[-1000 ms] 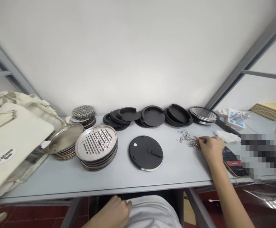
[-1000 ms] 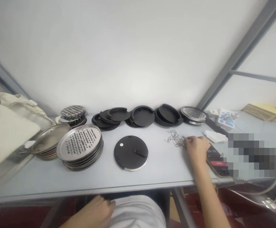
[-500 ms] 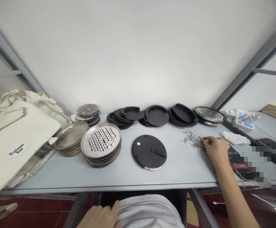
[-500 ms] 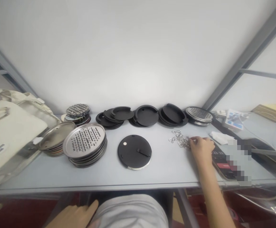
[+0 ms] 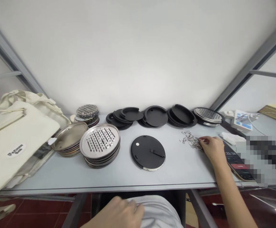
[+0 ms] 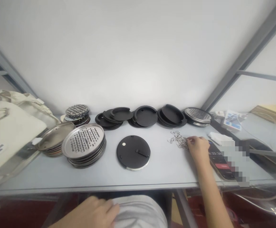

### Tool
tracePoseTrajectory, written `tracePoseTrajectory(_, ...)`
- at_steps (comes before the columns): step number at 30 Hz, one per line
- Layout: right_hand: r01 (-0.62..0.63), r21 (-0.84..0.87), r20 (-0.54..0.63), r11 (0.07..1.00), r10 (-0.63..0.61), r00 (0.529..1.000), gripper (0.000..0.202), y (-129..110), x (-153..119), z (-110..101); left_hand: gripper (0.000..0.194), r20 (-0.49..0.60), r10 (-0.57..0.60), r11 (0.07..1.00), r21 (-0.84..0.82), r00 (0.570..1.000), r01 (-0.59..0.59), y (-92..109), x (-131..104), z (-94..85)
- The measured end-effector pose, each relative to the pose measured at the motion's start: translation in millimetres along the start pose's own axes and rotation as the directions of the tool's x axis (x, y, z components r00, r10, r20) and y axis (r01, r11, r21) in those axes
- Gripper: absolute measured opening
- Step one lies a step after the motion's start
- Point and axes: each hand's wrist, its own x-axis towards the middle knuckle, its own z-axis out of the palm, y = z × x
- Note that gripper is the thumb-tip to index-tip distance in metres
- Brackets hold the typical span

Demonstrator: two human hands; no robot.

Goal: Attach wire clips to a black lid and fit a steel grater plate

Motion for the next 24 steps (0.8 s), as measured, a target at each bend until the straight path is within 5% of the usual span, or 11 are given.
tracePoseTrajectory(5, -0.01, 0.016, 0.046, 1.0, 0.009, 0.999, 0.027, -2.9, 3.2, -2.3, 0.016, -0.275, 0.002, 1.0, -0.022, 0.962, -0.008, -21.5, 46.9, -49.3)
tracePoseTrajectory(9, -0.022, 0.022, 0.059, 1.0, 0.021, 0.998, 0.026, -4.6, 3.7, -4.1, 0.024, -0.409, -0.049, 0.998, 0.01, 0.911, 0.059, -42.5, 95.3, -64.1)
tracePoseTrajectory(14, -0.035, 0.021, 0.036, 0.999, 0.035, 0.999, 0.026, -6.6, 1.5, -5.7, 0.021, -0.388, 0.038, 0.999, 0.044, 0.921, -0.023, -54.0, 132.8, -55.4)
tracePoseTrajectory(19, -0.05, 0.046, -0.026, 0.998, 0.051, 0.998, 0.03, -11.6, -2.2, -5.8, 0.023, -0.35, 0.026, 0.999, 0.053, 0.936, -0.007, -52.6, 134.0, -53.5)
tracePoseTrajectory(24, 0.014, 0.244, -0.06, 0.97, 0.001, 0.998, 0.028, -23.2, -10.5, -13.0, 0.022, -0.33, -0.058, 0.994, 0.069, 0.942, 0.085, -50.7, 132.8, -53.9)
